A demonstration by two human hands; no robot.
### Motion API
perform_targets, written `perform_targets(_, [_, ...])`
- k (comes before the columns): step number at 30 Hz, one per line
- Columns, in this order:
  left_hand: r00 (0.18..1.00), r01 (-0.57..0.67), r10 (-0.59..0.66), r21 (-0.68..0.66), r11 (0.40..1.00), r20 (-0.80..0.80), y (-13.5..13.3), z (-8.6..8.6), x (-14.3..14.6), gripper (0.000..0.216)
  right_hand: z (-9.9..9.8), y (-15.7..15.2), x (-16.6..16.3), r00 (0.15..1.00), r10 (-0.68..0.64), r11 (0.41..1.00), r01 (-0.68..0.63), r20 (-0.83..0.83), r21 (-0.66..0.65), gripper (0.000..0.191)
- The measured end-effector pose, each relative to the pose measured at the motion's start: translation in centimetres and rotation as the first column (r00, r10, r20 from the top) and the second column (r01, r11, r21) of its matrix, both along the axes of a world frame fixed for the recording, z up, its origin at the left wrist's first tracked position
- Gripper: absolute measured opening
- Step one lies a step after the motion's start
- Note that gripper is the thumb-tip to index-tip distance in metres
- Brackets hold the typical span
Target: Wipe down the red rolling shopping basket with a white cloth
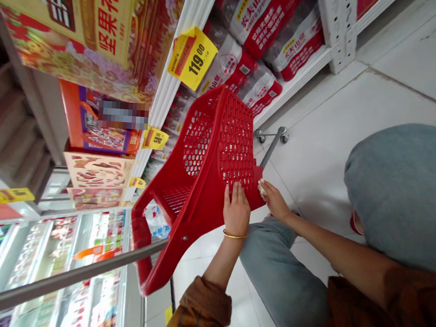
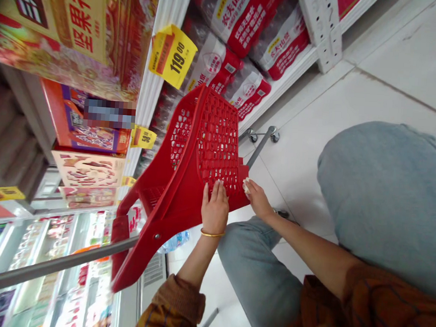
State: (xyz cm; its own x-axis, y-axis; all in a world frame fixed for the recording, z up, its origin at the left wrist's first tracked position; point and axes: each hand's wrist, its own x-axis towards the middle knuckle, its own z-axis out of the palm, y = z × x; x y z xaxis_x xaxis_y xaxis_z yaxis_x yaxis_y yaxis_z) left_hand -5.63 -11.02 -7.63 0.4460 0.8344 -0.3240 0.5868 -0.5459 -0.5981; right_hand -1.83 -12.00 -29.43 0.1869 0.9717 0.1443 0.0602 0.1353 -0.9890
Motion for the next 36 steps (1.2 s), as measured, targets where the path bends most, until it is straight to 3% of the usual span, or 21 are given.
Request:
perform_targets(5, [1.0,-0.027,0.027,0.004,1.0,0.008,-0.3,1.7,0.2,0.041,5.3,1.5,0.9,0.996,-0.046,0.998,0.049,-0.082,0.038,0.046])
perform_targets(8, [0.998,-0.046,0.045,0.038,0.998,0.035,-0.4,2.3,0.0,0.043,8.3,2.0,1.3,0.998,0.033,0.985,-0.023,-0.057,0.171,0.048])
perform_targets(10, [0.998,-0.051,0.05,0.041,0.998,0.047,-0.4,2.5,-0.1,0.044,9.1,2.1,1.2,0.998,0.061,0.967,-0.06,0.004,0.249,0.049])
perform_targets(18, [0.997,-0.056,0.054,0.038,0.998,0.056,-0.2,2.2,-0.2,0.044,7.0,1.6,0.5,0.979,0.047,0.952,-0.105,0.2,0.288,0.06])
perform_targets(36, [0.999,-0.028,0.027,0.037,0.999,0.029,-0.1,2.3,-0.2,0.041,3.3,0.6,-0.3,0.982,-0.038,0.98,0.001,0.187,0.199,0.051])
